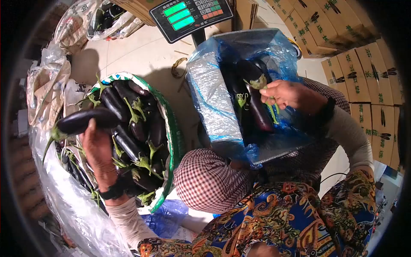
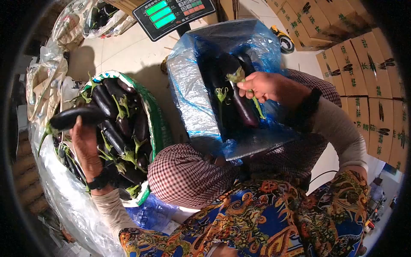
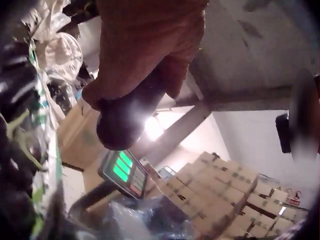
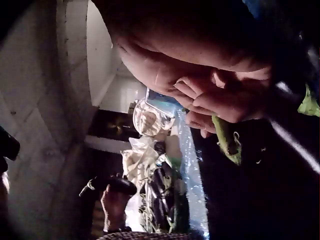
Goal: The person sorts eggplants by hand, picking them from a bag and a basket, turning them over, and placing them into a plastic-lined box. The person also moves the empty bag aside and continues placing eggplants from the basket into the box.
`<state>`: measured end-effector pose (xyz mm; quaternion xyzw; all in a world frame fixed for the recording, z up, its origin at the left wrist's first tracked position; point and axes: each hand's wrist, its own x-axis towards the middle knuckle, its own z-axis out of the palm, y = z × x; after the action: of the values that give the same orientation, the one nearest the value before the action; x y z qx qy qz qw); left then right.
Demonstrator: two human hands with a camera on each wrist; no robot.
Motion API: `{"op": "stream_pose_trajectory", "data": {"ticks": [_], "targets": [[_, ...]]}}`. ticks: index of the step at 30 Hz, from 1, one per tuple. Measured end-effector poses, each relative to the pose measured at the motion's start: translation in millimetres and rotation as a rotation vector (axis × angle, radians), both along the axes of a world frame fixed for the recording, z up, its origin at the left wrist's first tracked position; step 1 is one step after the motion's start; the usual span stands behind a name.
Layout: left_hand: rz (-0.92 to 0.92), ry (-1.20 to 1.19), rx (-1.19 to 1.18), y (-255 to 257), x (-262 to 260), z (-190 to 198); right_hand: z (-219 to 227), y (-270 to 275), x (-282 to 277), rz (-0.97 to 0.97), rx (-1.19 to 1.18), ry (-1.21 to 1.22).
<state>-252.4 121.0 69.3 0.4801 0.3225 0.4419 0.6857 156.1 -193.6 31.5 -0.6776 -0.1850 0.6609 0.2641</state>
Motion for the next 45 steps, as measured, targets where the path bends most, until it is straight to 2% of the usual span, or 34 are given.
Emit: {"op": "stream_pose_trajectory", "data": {"ticks": [1,4,7,9,10,11,13,14,17,19,21,22,25,26,27,30,31,32,33,34,36,37,38,40,43,45], "targets": [[-0.108,0.010,0.057,-9.0,18.9,-1.1,17.9,-2.4,-0.1,-0.037,0.009,0.040],[-0.225,0.093,0.048,-56.4,75.4,9.4,54.1,-24.0,-4.3,0.003,0.090,-0.009],[-0.359,0.213,0.035,-83.5,117.2,21.2,87.6,-43.1,-7.0,-0.051,0.123,-0.070],[-0.498,0.292,0.073,-92.5,140.0,31.5,89.3,-56.3,7.0,0.097,0.279,-0.123],[-0.519,0.199,0.037,-98.6,152.9,29.8,89.0,-63.0,14.6,0.171,0.359,-0.151],[-0.539,0.106,0.003,-103.1,164.0,27.1,90.3,-69.0,19.1,0.095,0.373,-0.111],[-0.638,0.089,-0.114,-104.2,176.7,27.9,94.8,-81.5,26.9,-0.062,0.395,-0.036],[-0.676,0.020,-0.226,-109.9,189.5,26.2,96.8,-85.2,36.7,0.020,0.572,-0.106],[-0.721,0.065,-0.246,-113.6,202.3,21.2,106.0,-76.1,34.3,-0.088,0.609,-0.099],[-0.789,0.139,-0.178,-126.7,206.1,30.9,101.5,-62.0,32.4,-0.012,0.631,-0.251],[-0.828,0.230,-0.085,-145.5,209.6,43.9,115.8,-34.7,27.7,0.065,0.392,-0.270],[-0.874,0.304,-0.015,-156.3,209.4,53.4,111.1,-27.7,26.4,0.088,0.474,-0.280],[-1.029,0.497,0.189,-189.1,203.3,79.6,85.7,19.1,20.2,0.258,0.397,-0.315],[-1.057,0.521,0.210,-199.1,197.8,82.9,61.2,27.1,28.3,0.389,0.689,-0.273],[-1.072,0.479,0.189,-210.3,192.1,78.4,49.1,39.1,11.6,0.303,0.743,-0.479],[-0.916,0.340,0.386,-226.8,169.1,69.4,51.3,85.5,-17.6,0.540,0.689,-0.348],[-0.916,0.338,0.329,-227.9,162.5,74.8,32.9,109.9,-23.8,0.650,0.700,-0.311],[-0.914,0.335,0.273,-229.1,156.0,80.2,22.9,126.1,-34.6,0.675,0.803,-0.303],[-0.886,0.325,0.220,-231.1,150.5,84.0,27.1,142.3,-49.2,0.739,0.795,-0.343],[-0.856,0.314,0.167,-232.9,145.0,87.6,19.0,159.8,-65.7,0.776,0.842,-0.283],[-0.783,0.292,0.176,-232.5,135.0,88.0,11.4,164.7,-93.2,0.686,0.892,-0.077],[-0.755,0.292,0.165,-231.8,131.5,89.6,26.9,147.9,-107.2,0.555,0.890,0.069],[-0.749,0.314,0.123,-230.2,129.0,94.6,14.6,148.8,-116.4,0.579,0.971,0.118],[-0.723,0.340,0.214,-225.5,123.6,93.6,-26.7,166.2,-141.2,0.669,0.728,0.200],[-0.665,0.342,0.470,-217.1,118.0,77.0,-74.3,175.4,-159.4,0.569,0.555,0.403],[-0.646,0.334,0.453,-215.5,118.5,74.0,-83.6,167.8,-146.4,0.551,0.663,0.462]]}}
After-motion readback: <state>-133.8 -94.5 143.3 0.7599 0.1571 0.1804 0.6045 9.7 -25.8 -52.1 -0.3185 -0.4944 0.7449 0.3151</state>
